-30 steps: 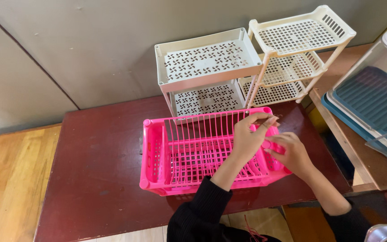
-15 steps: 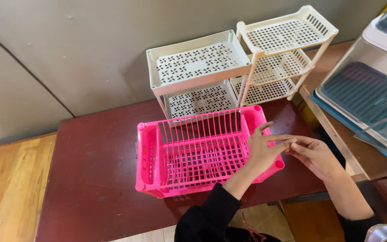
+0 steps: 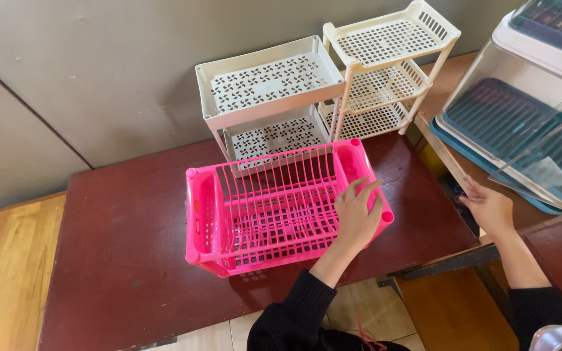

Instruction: The person disassembles a pink plastic storage rack on a wooden table, removing the side panels and legs. They then handle a white plastic storage rack, lifting and repositioning it on the table.

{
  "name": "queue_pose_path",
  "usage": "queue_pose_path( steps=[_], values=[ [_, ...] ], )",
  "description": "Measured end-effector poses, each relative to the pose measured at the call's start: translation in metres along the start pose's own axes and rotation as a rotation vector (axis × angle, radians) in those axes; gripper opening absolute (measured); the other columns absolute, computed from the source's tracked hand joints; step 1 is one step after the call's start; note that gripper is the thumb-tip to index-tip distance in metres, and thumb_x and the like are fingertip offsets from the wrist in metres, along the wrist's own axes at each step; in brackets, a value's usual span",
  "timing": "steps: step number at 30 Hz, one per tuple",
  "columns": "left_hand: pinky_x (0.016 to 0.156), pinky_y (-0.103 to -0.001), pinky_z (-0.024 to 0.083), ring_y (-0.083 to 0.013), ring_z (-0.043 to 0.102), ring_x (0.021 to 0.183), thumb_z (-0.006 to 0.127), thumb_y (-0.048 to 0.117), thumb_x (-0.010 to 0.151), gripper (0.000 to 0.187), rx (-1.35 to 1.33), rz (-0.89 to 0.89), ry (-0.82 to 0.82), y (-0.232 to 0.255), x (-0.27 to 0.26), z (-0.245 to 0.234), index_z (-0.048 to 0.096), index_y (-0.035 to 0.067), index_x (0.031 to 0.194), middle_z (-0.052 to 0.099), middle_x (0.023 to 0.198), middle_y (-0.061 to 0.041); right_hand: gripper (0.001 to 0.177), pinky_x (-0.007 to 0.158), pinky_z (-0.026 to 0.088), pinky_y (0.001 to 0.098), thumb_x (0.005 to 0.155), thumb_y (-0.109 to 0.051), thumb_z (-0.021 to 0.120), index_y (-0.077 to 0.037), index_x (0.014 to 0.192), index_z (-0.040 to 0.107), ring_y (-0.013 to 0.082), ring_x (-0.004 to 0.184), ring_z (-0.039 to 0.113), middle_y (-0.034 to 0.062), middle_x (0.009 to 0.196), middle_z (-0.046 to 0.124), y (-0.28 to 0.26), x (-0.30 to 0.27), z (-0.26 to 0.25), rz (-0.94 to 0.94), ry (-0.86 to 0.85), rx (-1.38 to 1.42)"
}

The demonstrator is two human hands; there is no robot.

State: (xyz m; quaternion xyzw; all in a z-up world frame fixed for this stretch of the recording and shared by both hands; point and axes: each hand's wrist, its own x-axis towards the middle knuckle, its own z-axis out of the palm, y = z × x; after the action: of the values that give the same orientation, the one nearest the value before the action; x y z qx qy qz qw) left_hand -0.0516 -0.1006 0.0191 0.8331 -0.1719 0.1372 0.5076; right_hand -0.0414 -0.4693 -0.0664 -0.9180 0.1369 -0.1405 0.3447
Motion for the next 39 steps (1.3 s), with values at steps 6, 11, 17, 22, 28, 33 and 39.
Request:
queue_pose_path(
  steps=[6, 11, 17, 22, 28, 33, 39],
  values=[
    [0.114, -0.053, 0.033, -0.0378, 0.053, 0.134, 0.061, 0.023, 0.097, 0.045, 0.12, 0.061, 0.016, -0.019, -0.01, -0.008, 0.061, 0.014, 0.141, 0.057, 0.147, -0.015, 0.094, 0.086, 0.056, 0.0305, 0.084, 0.009, 0.064, -0.02, 0.167, 0.031, 0.0264, 0.112, 0.068, 0.0121, 0.175, 0.026, -0.01, -0.006, 0.01, -0.022, -0.245, 0.473],
    [0.109, -0.057, 0.038, -0.0455, 0.058, 0.126, 0.06, 0.036, 0.098, 0.045, 0.349, 0.131, -0.046, -0.021, -0.019, -0.023, 0.064, 0.011, 0.135, 0.06, 0.141, -0.02, 0.063, 0.071, 0.06, 0.0415, 0.093, -0.009, 0.069, -0.003, 0.153, 0.05, 0.0358, 0.095, 0.072, 0.0239, 0.14, 0.059, -0.074, -0.018, 0.015, 0.247, -0.16, 0.557],
    [0.101, -0.063, 0.043, -0.053, 0.061, 0.116, 0.055, 0.056, 0.098, 0.056, 0.497, 0.194, -0.151, -0.022, -0.028, -0.034, 0.072, 0.01, 0.125, 0.059, 0.137, -0.029, 0.05, 0.072, 0.06, 0.0357, 0.107, -0.035, 0.056, 0.002, 0.141, 0.062, 0.0265, 0.091, 0.073, 0.0174, 0.124, 0.07, -0.136, -0.03, 0.03, 0.114, -0.265, 0.558],
    [0.104, -0.059, 0.048, -0.0482, 0.066, 0.116, 0.053, 0.056, 0.102, 0.049, 0.616, 0.346, -0.17, -0.029, -0.027, -0.031, 0.075, 0.014, 0.114, 0.058, 0.14, -0.037, 0.059, 0.084, 0.056, 0.037, 0.095, -0.04, 0.066, -0.007, 0.143, 0.059, 0.0245, 0.104, 0.07, 0.0176, 0.122, 0.071, -0.183, -0.022, 0.069, 0.051, -0.342, 0.36],
    [0.099, -0.058, 0.05, -0.0479, 0.066, 0.119, 0.052, 0.058, 0.101, 0.056, 0.407, 0.426, -0.276, -0.036, -0.016, -0.049, 0.069, 0.014, 0.132, 0.059, 0.136, -0.036, 0.06, 0.094, 0.055, 0.0396, 0.088, -0.034, 0.072, -0.007, 0.141, 0.061, 0.0326, 0.108, 0.073, 0.0202, 0.118, 0.074, -0.195, -0.004, 0.12, -0.119, -0.251, 0.008],
    [0.112, -0.059, 0.047, -0.0452, 0.064, 0.126, 0.047, 0.051, 0.103, 0.057, 0.433, 0.529, -0.251, -0.05, -0.001, -0.096, 0.058, 0.013, 0.145, 0.057, 0.151, -0.025, 0.054, 0.094, 0.055, 0.0406, 0.092, -0.033, 0.07, -0.009, 0.14, 0.063, 0.0337, 0.11, 0.072, 0.0208, 0.119, 0.074, -0.17, 0.01, 0.123, -0.197, -0.212, -0.118],
    [0.119, -0.057, 0.039, -0.0411, 0.059, 0.135, 0.054, 0.027, 0.105, 0.041, 0.476, 0.434, -0.338, -0.106, 0.031, -0.201, 0.058, 0.006, 0.139, 0.055, 0.151, -0.023, 0.061, 0.092, 0.055, 0.0443, 0.094, -0.037, 0.067, -0.012, 0.149, 0.059, 0.0346, 0.104, 0.074, 0.021, 0.118, 0.075, -0.129, 0.022, 0.085, -0.048, -0.191, -0.178]
  ],
)
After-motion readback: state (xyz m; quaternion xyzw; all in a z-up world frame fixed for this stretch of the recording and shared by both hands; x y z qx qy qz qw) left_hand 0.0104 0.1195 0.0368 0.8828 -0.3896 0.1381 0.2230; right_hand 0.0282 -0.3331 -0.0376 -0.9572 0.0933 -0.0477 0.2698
